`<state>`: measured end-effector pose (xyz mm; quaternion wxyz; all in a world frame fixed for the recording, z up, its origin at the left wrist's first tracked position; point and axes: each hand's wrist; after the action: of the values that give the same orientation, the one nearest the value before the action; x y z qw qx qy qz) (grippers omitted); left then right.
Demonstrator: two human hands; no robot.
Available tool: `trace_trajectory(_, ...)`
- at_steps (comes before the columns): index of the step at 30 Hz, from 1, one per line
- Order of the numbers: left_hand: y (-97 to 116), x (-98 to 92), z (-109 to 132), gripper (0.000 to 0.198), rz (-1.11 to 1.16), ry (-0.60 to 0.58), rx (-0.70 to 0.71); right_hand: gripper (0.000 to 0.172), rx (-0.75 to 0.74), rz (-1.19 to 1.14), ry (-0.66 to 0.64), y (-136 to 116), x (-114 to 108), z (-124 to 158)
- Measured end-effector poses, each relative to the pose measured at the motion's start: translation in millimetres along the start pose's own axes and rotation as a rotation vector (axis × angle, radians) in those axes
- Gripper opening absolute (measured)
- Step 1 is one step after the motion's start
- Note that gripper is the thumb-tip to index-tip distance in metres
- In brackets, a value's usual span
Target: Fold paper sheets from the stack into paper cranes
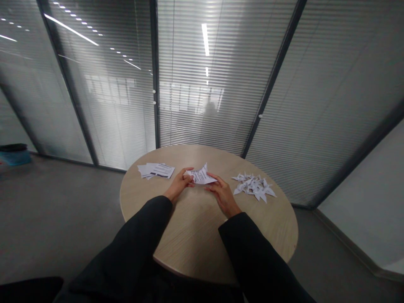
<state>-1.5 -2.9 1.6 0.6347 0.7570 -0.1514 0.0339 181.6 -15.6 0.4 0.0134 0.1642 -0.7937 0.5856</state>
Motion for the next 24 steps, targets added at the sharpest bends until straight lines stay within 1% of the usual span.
trace_trajectory(4,-3.2,-0.1,-3.5,0.047,0.051,0.022,-0.038,0.041,0.012,0.007,0.017,0.5,-0.6,-0.6)
trace_trajectory(8,-5.0,-0.4,-4.6,0.060,0.039,0.027,-0.042,0.040,-0.021,0.027,0.025,3.8,-1.8,-2.0)
trace_trajectory(10,-5.0,-0.4,-4.1,0.069,0.013,0.023,-0.037,0.037,-0.026,0.053,0.057,5.6,-2.4,-2.9)
trace_trajectory(12,-4.4,-0.1,-3.6,0.073,-0.007,0.020,-0.028,0.034,-0.029,0.081,0.091,7.0,-2.9,-3.7)
trace_trajectory(14,-3.4,0.7,-3.3,0.069,-0.019,0.025,-0.021,0.031,-0.031,0.105,0.118,7.7,-3.2,-4.2)
trace_trajectory(19,0.0,2.6,-2.8,0.051,-0.018,0.003,-0.016,0.033,-0.029,0.146,0.159,8.0,-3.7,-4.1)
trace_trajectory(21,0.7,2.8,-2.8,0.052,-0.018,-0.005,-0.008,0.033,-0.036,0.151,0.167,8.1,-3.9,-4.0)
trace_trajectory(24,0.6,2.9,-2.7,0.060,-0.030,-0.010,0.021,0.030,-0.053,0.124,0.173,8.6,-3.7,-4.1)
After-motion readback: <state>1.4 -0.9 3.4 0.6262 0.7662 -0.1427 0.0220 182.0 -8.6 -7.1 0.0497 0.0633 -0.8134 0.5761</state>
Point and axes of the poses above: each hand's wrist, its own z-axis away from the middle knuckle, its own x-axis out of the palm, y = z × x, and after that the axes turned 2 degrees about -x, right-handed
